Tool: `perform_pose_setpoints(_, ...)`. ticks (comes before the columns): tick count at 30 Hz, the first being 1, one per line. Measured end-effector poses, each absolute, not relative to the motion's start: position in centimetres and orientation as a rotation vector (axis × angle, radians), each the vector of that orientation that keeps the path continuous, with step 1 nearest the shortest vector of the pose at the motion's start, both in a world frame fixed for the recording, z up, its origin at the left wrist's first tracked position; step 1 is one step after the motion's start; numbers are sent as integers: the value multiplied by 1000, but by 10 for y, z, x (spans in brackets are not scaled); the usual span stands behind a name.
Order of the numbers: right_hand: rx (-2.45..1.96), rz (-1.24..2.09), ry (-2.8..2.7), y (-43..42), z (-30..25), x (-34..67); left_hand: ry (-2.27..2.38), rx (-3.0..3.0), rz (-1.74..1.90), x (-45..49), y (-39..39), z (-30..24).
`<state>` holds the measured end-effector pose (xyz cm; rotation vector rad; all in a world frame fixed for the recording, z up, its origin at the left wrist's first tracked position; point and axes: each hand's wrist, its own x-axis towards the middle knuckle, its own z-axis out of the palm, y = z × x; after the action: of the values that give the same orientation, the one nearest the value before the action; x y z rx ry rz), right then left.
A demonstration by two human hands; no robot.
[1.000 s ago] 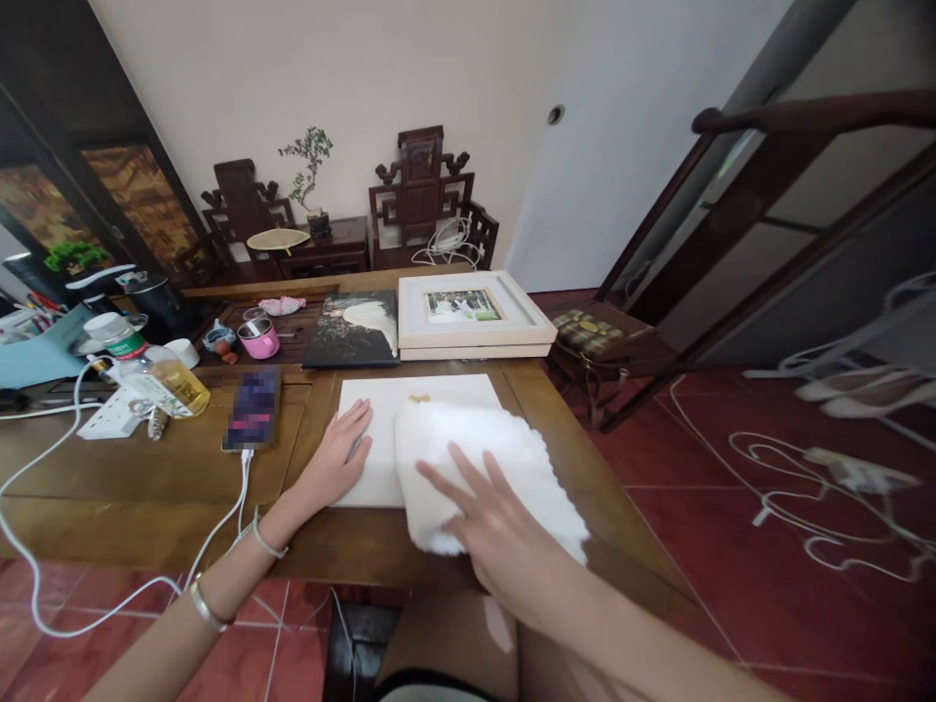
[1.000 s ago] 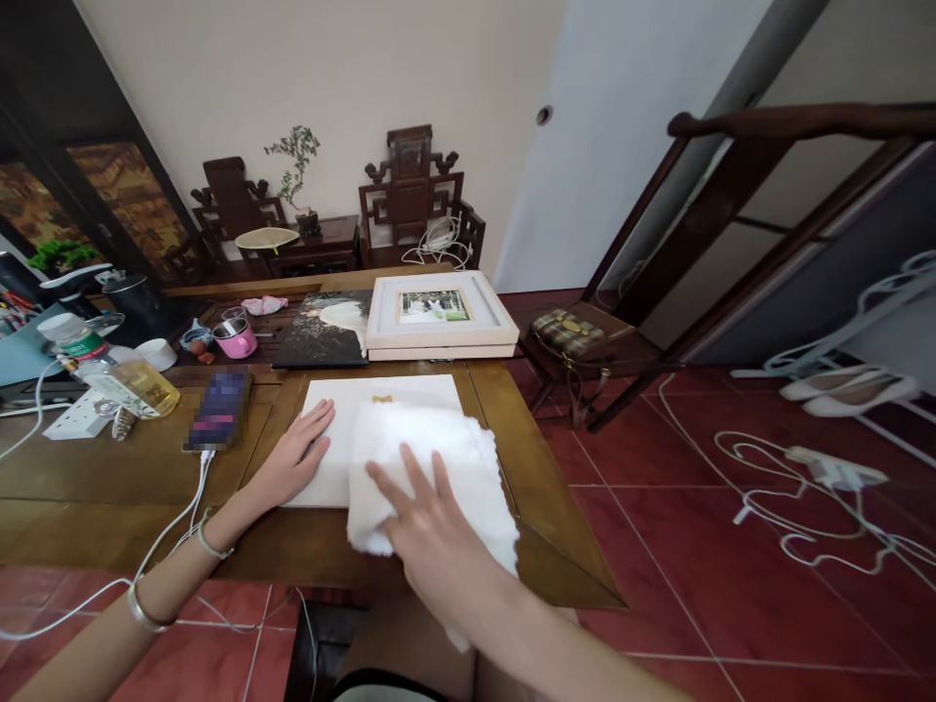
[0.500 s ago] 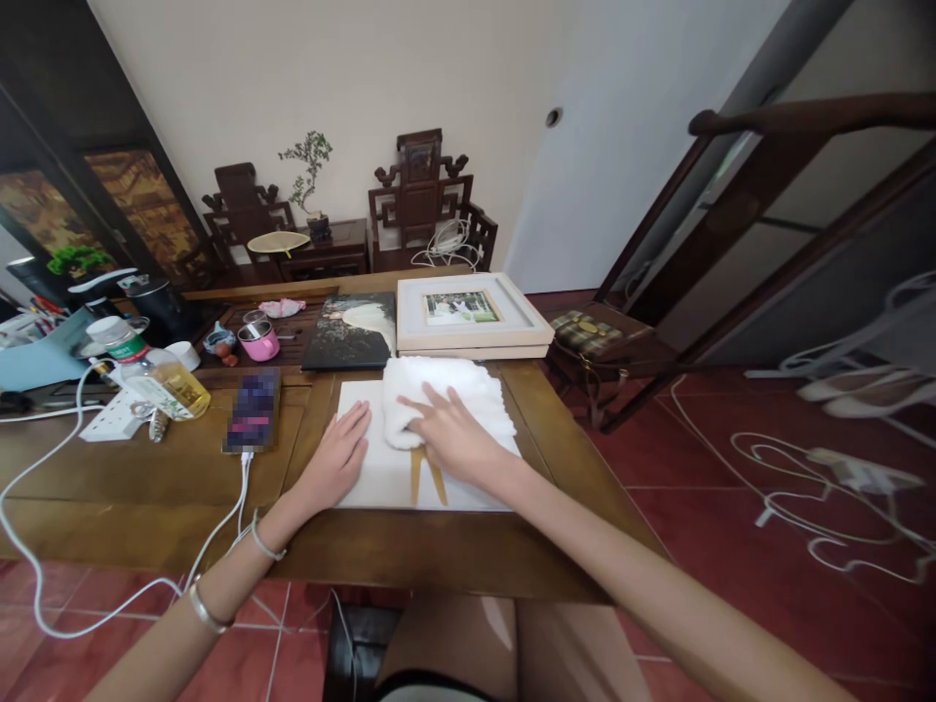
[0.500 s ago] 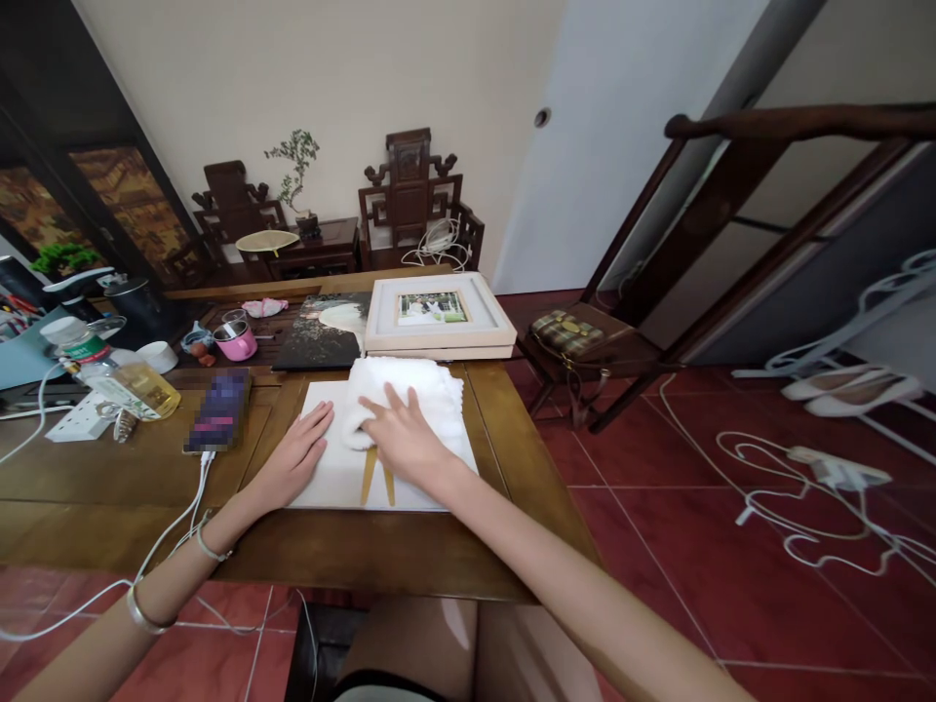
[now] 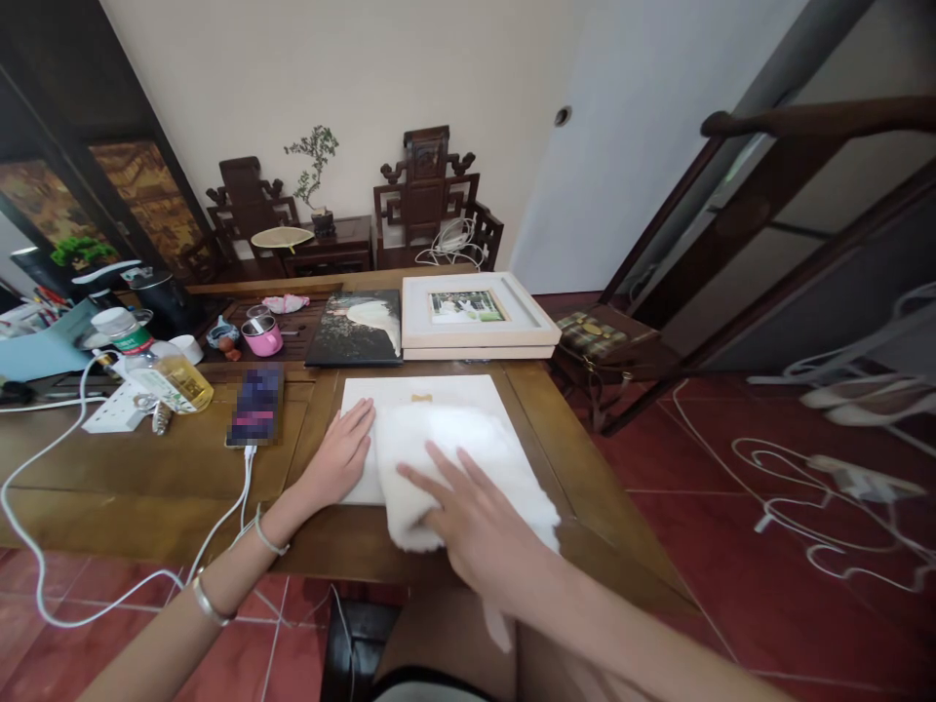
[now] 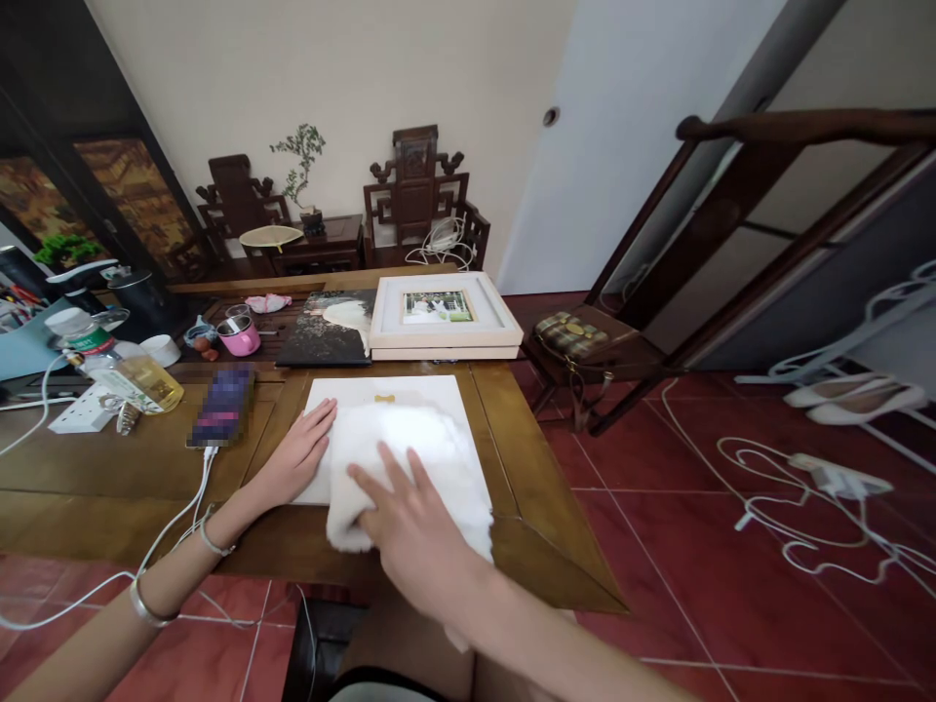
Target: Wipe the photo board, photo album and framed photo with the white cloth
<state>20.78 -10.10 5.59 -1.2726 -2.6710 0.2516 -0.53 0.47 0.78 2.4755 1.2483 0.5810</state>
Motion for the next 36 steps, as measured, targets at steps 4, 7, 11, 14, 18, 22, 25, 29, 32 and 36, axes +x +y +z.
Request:
perform_pose_setpoints(4, -1438, 177, -2632, -37, 57, 203, 1243, 2462, 551, -6, 4, 11)
perform_pose_setpoints(7, -1478, 158, -2665, -8, 56, 197, 1223, 2455, 576, -6, 4, 11)
perform_pose_setpoints(11, -1429, 178, -2716, -28, 56, 193, 1213, 2465, 617, -6, 4, 10)
perform_pose_setpoints(14, -1299, 221, -2750, -71, 59, 194, 1234, 2460, 608, -5, 5, 10)
perform_pose_setpoints(18, -1181, 354, -2770, -112, 64, 202, 1251, 2446, 594, -4, 5, 10)
perform_pose_setpoints(22, -1223, 336, -2690, -98, 61, 209, 1251, 2444, 590, -4, 5, 9)
perform_pose_setpoints(25, -1388, 213, -2600, -68, 54, 203, 1238, 2428, 586, -5, 5, 9)
perform_pose_setpoints(29, -1652, 9, -2506, -42, 52, 175, 1238, 2306, 607, -4, 4, 15)
perform_pose_setpoints(32, -1612, -16, -2594, -48, 58, 157, 1231, 2155, 730, -3, 4, 20)
perform_pose_setpoints(36, -1284, 187, -2894, -77, 67, 158, 1240, 2053, 883, -2, 3, 23)
